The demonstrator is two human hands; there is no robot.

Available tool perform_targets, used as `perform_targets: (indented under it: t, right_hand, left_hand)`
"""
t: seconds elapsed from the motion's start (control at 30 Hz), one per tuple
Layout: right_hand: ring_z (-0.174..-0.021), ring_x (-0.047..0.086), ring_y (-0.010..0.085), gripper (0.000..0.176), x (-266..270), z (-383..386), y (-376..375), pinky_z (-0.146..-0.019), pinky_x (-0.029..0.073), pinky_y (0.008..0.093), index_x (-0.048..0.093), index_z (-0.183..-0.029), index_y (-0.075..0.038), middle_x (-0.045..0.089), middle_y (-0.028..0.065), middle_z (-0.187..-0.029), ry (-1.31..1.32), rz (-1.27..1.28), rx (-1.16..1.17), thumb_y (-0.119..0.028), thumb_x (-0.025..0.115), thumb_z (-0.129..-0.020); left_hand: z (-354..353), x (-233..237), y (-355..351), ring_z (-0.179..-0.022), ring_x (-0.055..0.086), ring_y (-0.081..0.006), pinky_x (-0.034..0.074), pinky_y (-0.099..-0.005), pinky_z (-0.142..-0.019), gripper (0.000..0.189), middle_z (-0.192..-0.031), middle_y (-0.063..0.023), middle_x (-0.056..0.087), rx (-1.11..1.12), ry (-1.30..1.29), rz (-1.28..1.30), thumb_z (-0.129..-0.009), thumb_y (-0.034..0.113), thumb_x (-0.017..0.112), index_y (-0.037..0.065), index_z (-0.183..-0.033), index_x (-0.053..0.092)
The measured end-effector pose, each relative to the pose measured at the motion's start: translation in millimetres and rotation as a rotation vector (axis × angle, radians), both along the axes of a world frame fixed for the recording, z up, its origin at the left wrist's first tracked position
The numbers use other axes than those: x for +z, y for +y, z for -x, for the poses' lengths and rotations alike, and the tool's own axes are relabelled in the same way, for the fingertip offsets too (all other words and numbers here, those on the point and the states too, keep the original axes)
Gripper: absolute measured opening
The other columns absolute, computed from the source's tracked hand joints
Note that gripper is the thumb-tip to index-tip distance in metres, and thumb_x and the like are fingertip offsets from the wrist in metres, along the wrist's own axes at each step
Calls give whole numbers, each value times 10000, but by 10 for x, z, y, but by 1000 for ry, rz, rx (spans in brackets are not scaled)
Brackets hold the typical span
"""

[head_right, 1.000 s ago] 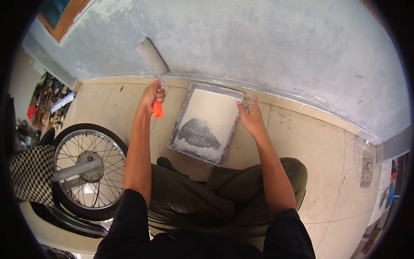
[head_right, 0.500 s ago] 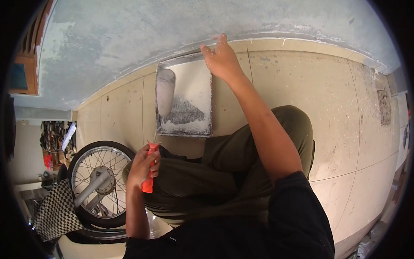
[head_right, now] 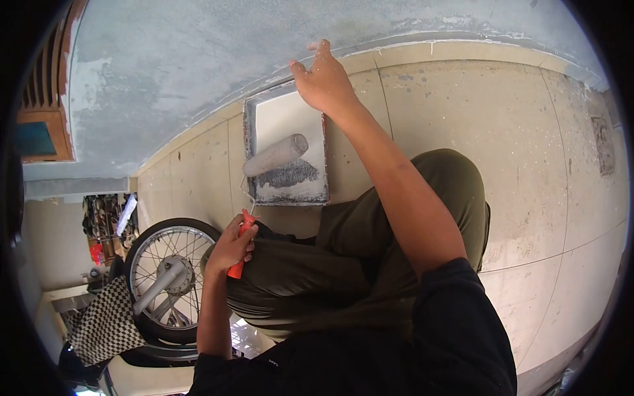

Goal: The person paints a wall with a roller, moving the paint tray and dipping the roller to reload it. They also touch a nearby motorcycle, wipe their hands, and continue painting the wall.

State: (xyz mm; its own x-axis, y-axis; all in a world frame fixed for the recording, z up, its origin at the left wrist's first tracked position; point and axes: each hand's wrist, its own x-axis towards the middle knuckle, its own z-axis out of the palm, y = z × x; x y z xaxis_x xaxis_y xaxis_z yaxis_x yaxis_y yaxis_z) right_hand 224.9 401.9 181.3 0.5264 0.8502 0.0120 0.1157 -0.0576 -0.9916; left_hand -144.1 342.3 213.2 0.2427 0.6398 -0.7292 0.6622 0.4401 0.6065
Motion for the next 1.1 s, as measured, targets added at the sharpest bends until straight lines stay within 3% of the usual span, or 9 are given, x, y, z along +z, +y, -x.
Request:
perform_targets:
  t: [0.37,0.43,0.67,0.73,0.8,0.87,0.9,1.07,1.1]
  right_hand:
    - [-997,690,406,551,90,10,-45,-922,501,457,394,-1356,58,702,252,-939,71,18,20,-278,593,-967]
    - [-654,663,191,553,24,22,10,-686,521,349,416,-1367,36,625,89,-706,-4,-39,-46,-300,613,-975]
    - [-652,658,196,555,-89,5,93,-691,514,346,428,-1359,53,620,78,-663,-101,-56,-110,-299,616,-973]
    - [-1034,669,463,545,-8,-29,38,-938,506,492,399,-1334,46,672,323,-1044,10,-32,-23,-281,603,-950]
    - [-1034,669,464,548,-19,-36,47,-935,508,494,400,-1333,46,671,325,-1048,17,-33,-31,-285,606,-947]
    - [-1033,668,465,552,-19,-9,56,-932,510,495,402,-1331,46,670,326,-1052,24,-37,-31,-289,609,-945]
    - [-1034,668,464,552,-15,0,59,-927,512,495,403,-1329,47,669,326,-1051,29,-33,-26,-291,610,-943]
    - [-1022,672,460,550,-74,20,81,-914,518,495,406,-1324,43,673,321,-1033,28,-38,-15,-296,608,-941]
    - [-875,673,350,545,-110,33,104,-822,518,437,432,-1327,42,660,221,-889,-19,-49,-65,-304,618,-950]
  left_hand:
    - [-302,70,196,-467,527,-153,433,-318,-413,395,-703,-72,531,-522,444,-202,-1041,348,523,37,-1264,424]
    - [-374,46,294,-474,542,-163,438,-328,-417,402,-690,-79,535,-535,457,-207,-1041,354,520,29,-1261,430]
    - [-733,-107,732,-519,608,-211,472,-360,-442,431,-715,-126,589,-645,505,-311,-1039,392,504,-8,-1196,474]
    - [-865,-68,800,-517,606,-215,480,-365,-453,426,-722,-130,592,-632,522,-289,-1039,393,502,-8,-1179,476]
    - [-951,-73,868,-514,605,-219,487,-371,-464,421,-729,-134,596,-614,545,-266,-1039,394,500,-8,-1162,477]
    - [-978,-148,941,-613,670,-373,536,-452,-593,487,-818,-274,659,-626,543,-280,-1041,394,470,-85,-1128,491]
    - [-963,-233,1000,-613,670,-373,536,-452,-593,487,-818,-274,659,-623,544,-279,-1041,394,470,-85,-1128,491]
    - [-1157,-498,1079,-1032,625,-512,489,-512,-897,521,-1064,-368,644,-698,583,-481,-1043,398,432,-95,-1191,511]
    - [-1179,-543,1098,-1032,625,-512,489,-512,-897,521,-1064,-368,644,-700,579,-478,-1043,398,432,-95,-1191,511]
